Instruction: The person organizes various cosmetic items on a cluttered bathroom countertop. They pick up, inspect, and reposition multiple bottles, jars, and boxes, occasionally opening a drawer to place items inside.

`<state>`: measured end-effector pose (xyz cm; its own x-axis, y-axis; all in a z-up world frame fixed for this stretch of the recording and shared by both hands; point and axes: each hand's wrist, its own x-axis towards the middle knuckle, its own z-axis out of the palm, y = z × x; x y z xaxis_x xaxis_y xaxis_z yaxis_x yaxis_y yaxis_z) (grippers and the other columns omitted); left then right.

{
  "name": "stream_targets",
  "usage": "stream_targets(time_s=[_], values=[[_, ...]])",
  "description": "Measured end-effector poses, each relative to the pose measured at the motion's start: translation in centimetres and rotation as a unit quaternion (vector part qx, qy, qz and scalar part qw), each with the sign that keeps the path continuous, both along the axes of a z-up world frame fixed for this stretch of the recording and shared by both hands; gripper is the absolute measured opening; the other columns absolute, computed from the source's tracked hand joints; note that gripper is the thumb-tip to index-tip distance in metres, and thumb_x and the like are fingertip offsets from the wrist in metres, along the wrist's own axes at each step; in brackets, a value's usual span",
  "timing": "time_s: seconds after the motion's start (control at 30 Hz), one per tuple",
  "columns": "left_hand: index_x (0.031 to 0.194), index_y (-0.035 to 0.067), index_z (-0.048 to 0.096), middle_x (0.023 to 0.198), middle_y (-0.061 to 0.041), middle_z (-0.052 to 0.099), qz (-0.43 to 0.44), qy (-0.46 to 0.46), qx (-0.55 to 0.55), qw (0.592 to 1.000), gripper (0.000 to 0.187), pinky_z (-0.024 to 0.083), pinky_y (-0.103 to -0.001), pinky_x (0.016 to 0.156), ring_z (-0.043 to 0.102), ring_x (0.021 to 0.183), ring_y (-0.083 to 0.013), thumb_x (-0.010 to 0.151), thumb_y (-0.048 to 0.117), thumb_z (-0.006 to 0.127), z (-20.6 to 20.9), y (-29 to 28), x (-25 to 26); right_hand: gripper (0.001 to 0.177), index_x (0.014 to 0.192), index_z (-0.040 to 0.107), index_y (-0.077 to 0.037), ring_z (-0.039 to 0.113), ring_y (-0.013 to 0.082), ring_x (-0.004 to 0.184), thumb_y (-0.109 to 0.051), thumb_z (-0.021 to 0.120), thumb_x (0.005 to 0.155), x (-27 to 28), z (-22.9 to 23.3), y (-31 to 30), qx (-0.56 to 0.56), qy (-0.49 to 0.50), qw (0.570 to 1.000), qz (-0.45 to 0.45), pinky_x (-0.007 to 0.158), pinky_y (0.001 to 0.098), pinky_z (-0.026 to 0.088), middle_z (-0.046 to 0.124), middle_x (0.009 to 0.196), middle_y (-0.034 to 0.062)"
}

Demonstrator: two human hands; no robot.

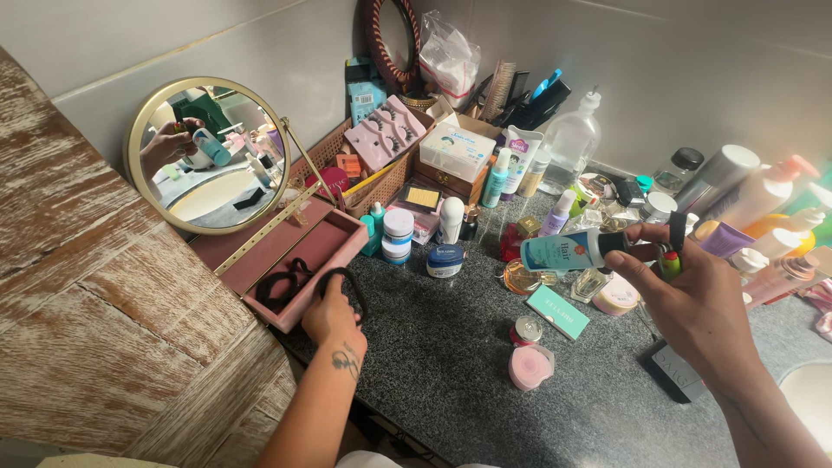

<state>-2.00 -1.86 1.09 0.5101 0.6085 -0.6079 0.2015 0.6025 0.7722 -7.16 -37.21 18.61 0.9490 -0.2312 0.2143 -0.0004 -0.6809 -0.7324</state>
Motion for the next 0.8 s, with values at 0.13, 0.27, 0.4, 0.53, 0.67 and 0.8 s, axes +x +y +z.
stream_targets(time_s=[0.13,0.27,0.4,0.53,0.67,0.8], values=[[0.087,0.005,0.066,0.082,-0.003,0.060,-0.057,0.009,0.027,0.998,0.026,0.034,-0.031,0.050,0.051,0.058,-0.0158,0.084,0.030,0.074,2.9,-0.5,-2.7,0.042,0.123,0.070,-0.006,0.058,0.0100,0.066,-0.031,0.076,0.089,-0.2,-0.2,-0.1,-0.005,0.002,1.000,-0.001,0.057,0.0297,0.043,0.074,0.080,0.0061],[0.110,0.007,0.056,0.100,-0.004,0.055,-0.068,-0.097,0.186,0.975,0.037,0.045,-0.028,0.081,0.058,0.091,-0.0166,0.077,0.010,0.071,6.2,-0.6,-5.1,0.041,0.121,0.070,-0.004,0.057,0.0067,0.070,-0.030,0.076,0.089,-0.4,-1.1,-1.0,0.022,-0.035,0.999,0.022,0.061,0.0265,0.044,0.072,0.083,0.0029],[0.111,0.004,0.056,0.108,-0.015,0.062,-0.139,-0.170,0.577,0.786,0.014,0.044,-0.042,0.095,0.058,0.107,-0.0302,0.098,0.008,0.054,8.8,3.5,-4.0,0.041,0.122,0.071,-0.005,0.055,0.0085,0.069,-0.030,0.077,0.090,-0.8,-1.5,-1.5,0.016,-0.024,1.000,0.005,0.061,0.0278,0.043,0.070,0.078,0.0054],[0.106,0.006,0.062,0.106,-0.015,0.065,-0.260,-0.070,0.758,0.594,0.010,0.044,-0.047,0.094,0.057,0.105,-0.0362,0.097,0.011,0.059,8.4,6.3,-2.4,0.041,0.122,0.072,-0.004,0.057,0.0086,0.068,-0.030,0.078,0.090,-1.0,-1.6,-1.8,-0.006,-0.021,1.000,-0.011,0.060,0.0275,0.043,0.071,0.076,0.0057],[0.100,0.015,0.074,0.102,-0.003,0.072,-0.227,-0.075,0.829,0.505,0.013,0.046,-0.043,0.094,0.060,0.105,-0.0284,0.091,0.018,0.066,7.4,6.9,-3.8,0.042,0.127,0.072,-0.007,0.055,0.0115,0.064,-0.031,0.078,0.093,-1.5,-1.7,-2.4,0.020,0.000,0.999,-0.037,0.054,0.0314,0.040,0.068,0.075,0.0089],[0.100,0.017,0.081,0.101,0.000,0.077,-0.226,-0.031,0.847,0.479,0.025,0.046,-0.042,0.093,0.062,0.105,-0.0242,0.090,0.033,0.065,7.8,6.4,-4.6,0.040,0.123,0.071,-0.008,0.059,0.0081,0.065,-0.029,0.077,0.089,-2.0,-1.5,-3.0,0.033,-0.007,0.998,-0.057,0.056,0.0269,0.044,0.070,0.075,0.0044]])
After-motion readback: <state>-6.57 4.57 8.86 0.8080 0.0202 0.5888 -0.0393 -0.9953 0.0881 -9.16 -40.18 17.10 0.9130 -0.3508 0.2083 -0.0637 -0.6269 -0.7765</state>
